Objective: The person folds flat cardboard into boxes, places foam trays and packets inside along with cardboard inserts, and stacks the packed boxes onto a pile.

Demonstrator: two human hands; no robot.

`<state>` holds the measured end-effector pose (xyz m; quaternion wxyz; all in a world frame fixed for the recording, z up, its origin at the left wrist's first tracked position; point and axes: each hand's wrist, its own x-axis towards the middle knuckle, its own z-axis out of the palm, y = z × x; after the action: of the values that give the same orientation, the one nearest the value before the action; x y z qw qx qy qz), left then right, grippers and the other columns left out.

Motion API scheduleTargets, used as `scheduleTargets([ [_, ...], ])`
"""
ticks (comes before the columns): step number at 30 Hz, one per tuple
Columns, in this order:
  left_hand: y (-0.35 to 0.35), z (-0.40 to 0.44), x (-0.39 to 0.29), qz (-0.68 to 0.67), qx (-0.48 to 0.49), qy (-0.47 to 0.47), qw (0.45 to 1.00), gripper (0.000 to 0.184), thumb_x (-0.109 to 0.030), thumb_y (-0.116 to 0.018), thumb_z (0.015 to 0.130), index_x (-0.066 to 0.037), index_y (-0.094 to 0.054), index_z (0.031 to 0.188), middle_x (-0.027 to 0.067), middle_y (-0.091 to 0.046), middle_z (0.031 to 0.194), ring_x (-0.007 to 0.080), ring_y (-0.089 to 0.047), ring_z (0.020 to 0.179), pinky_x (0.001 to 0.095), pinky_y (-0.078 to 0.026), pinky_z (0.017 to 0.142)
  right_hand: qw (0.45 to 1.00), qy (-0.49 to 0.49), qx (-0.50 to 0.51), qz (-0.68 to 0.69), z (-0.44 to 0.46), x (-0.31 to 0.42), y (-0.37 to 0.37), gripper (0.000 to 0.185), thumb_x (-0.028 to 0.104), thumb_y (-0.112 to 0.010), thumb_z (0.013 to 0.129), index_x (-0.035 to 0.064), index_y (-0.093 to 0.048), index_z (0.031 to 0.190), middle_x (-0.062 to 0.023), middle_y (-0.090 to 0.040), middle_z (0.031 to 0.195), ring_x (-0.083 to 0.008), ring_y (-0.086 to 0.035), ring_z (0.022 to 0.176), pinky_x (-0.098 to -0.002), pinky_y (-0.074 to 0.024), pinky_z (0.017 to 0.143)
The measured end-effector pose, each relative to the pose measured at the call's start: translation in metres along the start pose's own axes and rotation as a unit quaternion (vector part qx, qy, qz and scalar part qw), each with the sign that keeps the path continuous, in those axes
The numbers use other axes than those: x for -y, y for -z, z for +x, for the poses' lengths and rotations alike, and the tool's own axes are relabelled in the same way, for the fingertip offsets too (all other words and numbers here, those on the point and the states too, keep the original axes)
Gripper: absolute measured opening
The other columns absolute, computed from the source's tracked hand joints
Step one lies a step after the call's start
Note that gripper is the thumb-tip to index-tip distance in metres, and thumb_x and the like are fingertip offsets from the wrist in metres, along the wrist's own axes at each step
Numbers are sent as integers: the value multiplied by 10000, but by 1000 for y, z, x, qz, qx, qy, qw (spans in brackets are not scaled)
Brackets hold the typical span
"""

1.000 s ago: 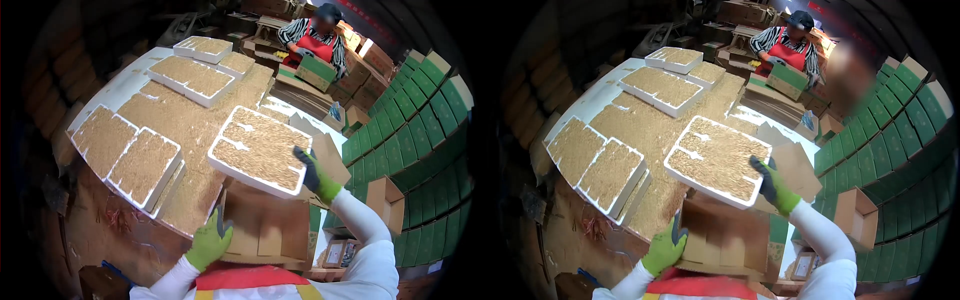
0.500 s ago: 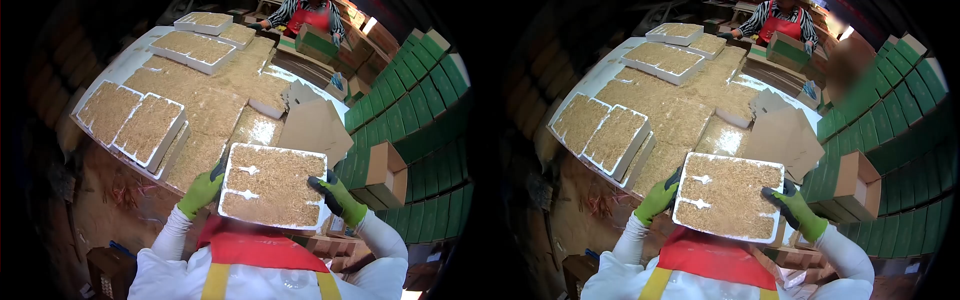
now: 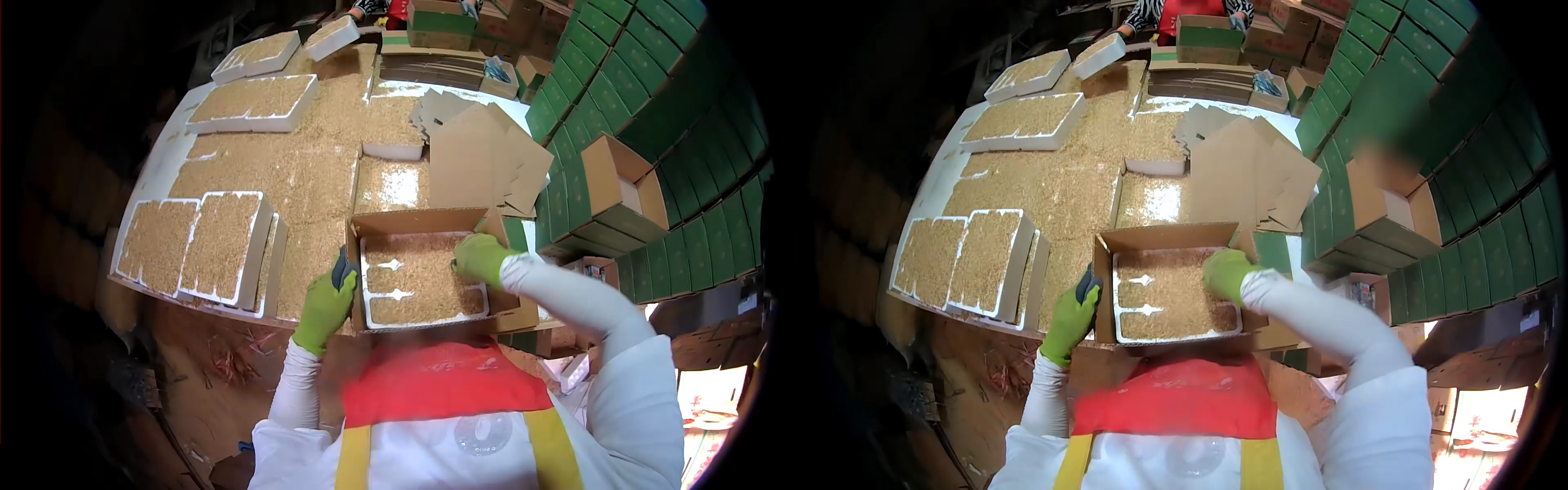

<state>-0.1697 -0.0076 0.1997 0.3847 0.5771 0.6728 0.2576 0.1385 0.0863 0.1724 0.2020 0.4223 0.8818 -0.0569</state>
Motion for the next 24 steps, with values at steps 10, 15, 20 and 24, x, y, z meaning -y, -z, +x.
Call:
scheduleTargets([
  [10,-9,118,-130,53,22,-206,977,653,-352,-714,874,29,-509,1363,223,-592,1309,326,-595,1191,390,-458,994,746,22,-430,507,-138,32,45,205,104,-725,844,33,-652,1023,-143,-680,864,-289,-679,716,-349,-526,632],
  [15,-125,300,-117,66,222,62,971,1289,-585,-777,750,-27,57,1559,244,-522,1371,291,-605,1104,381,-523,876,420,-242,-552,678,-189,-6,-51,286,-13,-649,838,-35,-641,1123,-94,-691,891,-163,-672,803,-286,-535,728],
  [20,-214,384,-58,65,339,236,908,879,-728,-683,746,-124,-496,1356,180,-596,1166,346,-620,759,446,-518,584,469,-465,-579,478,-278,-45,-118,262,-60,-570,881,-36,-615,1138,-73,-647,890,-128,-629,776,-245,-484,688],
  [24,-222,418,12,-79,312,282,904,578,-595,-597,887,-136,-613,1238,96,-666,1100,297,-656,745,473,-537,591,513,-524,-489,473,-319,-92,-146,271,-24,-616,860,44,-636,1122,-50,-627,881,-128,-612,772,-254,-489,691],
])
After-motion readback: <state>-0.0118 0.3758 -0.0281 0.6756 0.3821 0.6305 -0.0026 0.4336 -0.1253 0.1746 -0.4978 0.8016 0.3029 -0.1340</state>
